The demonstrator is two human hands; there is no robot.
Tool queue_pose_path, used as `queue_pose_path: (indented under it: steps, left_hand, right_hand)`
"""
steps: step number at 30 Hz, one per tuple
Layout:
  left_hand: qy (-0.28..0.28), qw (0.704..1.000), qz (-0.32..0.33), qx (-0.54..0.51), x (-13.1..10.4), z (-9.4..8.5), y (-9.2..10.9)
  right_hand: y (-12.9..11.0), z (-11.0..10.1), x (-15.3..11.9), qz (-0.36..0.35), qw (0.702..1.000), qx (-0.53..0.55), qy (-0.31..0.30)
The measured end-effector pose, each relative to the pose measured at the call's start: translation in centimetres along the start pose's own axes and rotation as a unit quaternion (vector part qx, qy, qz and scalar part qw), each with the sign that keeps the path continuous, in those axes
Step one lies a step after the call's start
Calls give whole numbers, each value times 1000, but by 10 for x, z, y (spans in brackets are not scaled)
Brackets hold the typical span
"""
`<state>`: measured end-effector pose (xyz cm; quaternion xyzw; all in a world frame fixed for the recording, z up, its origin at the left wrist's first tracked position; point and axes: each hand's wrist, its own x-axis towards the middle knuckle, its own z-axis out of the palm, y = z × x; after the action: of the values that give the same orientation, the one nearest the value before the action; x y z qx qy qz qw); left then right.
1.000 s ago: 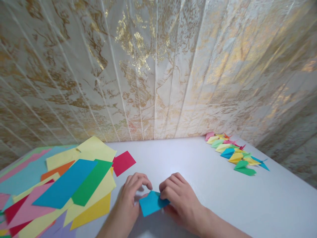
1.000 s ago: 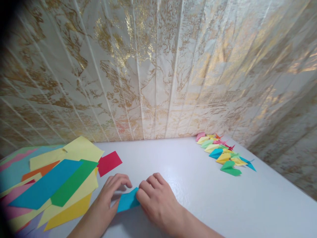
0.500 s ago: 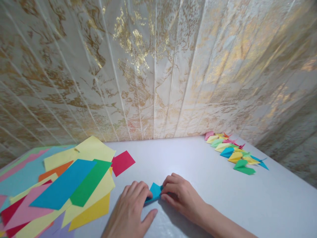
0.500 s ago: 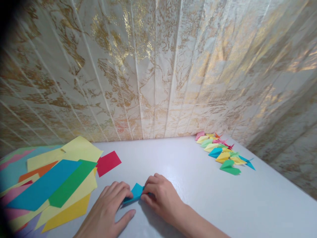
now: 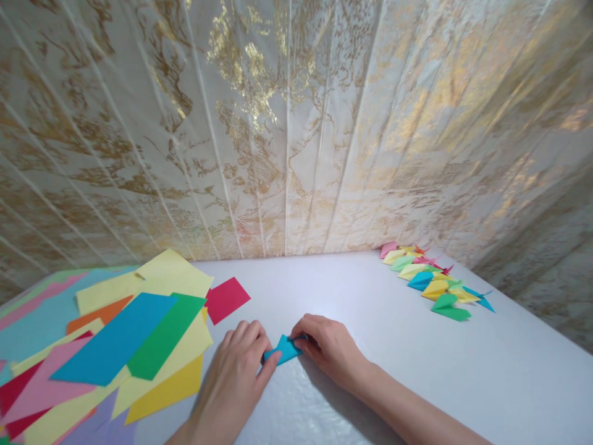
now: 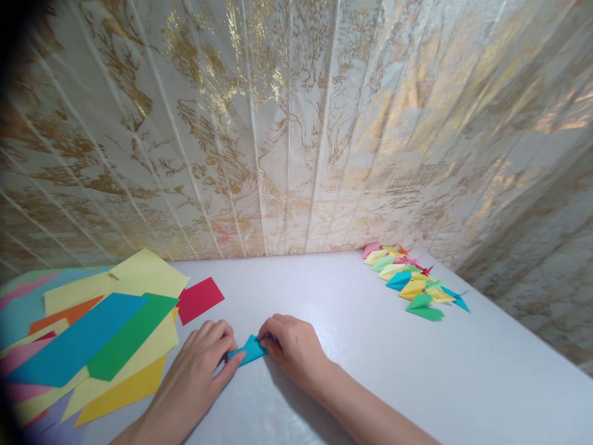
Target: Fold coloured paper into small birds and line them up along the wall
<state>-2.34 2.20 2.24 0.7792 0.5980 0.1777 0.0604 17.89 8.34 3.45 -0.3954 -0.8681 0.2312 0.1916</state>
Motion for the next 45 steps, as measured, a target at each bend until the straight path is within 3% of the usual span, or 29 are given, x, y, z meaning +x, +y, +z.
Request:
queue_pose_path:
  steps: [15,26,28,32,35,39,45]
  left_hand:
    - [-5,1000,-7,30,1,1,5]
    - [-5,999,33,-42,2,-1,12]
    - [12,997,39,-66,1,0,10]
    - [22,995,36,-95,1,1,7]
    - [19,994,30,-102,2,0,7]
    - [18,993,19,-113,2,1,8]
    - [18,994,22,-109,3,-1,5]
  right_hand:
    - [1,3,2,-20,999,-43,-2]
    - [2,8,0,-30,997,-72,2]
    - [2,5,-4,-49,995,-83,14]
    - [0,-7,-18,-183,972,-144,34]
    - [-3,-13,-26,-239,954,-174,43]
    - [-6,-10,-28,-255,951,-173,29]
    - [-6,0,-25,-217,962,-162,13]
